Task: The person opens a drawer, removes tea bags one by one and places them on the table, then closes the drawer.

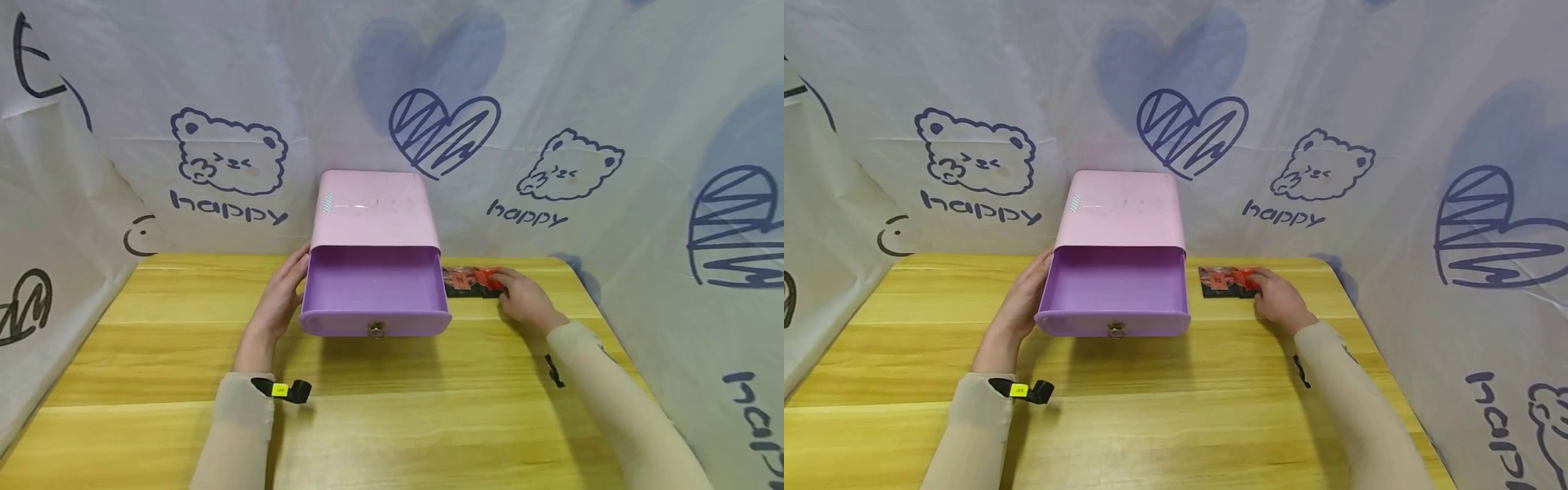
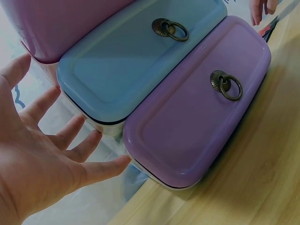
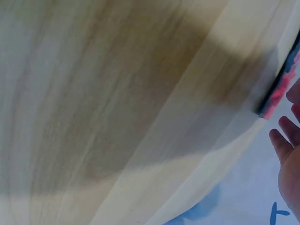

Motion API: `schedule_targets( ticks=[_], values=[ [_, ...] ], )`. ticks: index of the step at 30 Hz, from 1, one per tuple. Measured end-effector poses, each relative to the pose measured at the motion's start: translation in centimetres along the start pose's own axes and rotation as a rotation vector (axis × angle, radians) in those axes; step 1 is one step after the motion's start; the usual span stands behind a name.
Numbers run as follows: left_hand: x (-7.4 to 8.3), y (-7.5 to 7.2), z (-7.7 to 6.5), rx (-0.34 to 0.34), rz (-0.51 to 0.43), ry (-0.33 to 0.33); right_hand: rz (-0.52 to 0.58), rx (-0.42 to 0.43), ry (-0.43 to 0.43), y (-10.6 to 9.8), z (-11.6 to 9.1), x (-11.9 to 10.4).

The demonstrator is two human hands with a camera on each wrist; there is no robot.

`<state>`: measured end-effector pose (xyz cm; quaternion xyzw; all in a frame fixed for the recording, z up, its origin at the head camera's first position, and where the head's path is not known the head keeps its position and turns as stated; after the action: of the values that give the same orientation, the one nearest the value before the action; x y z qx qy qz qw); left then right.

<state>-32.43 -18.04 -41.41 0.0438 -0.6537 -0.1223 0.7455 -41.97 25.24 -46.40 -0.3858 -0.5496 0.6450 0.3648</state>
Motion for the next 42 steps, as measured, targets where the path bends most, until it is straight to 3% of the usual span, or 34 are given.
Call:
schedule_targets(
  ticks=[28,36,42],
  values=[
    [0.0,0.1,-0.1,-0.005,-0.005,-0.011,0.126,0.417,-0.036,-7.3,-1.2,-4.4],
    [-0.1,0.1,-0.1,0.0,-0.011,-0.011,0.193,0.572,-0.131,-9.3,-2.6,-6.9],
    [-0.1,0.1,-0.1,0.001,-0.014,-0.013,0.215,0.697,-0.258,-11.1,-3.7,-9.5]
  ],
)
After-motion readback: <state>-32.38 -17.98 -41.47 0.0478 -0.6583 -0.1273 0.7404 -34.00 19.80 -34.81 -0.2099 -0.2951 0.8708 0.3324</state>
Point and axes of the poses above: each hand's wrist, its own z-axis towards the middle knuckle, its own y-axis out of the palm, x = y × z, the point moved 7 cm from there along z, towards the middle knuckle, and after that the axes turned 2 degrees about -z, right-handed, at the moved point
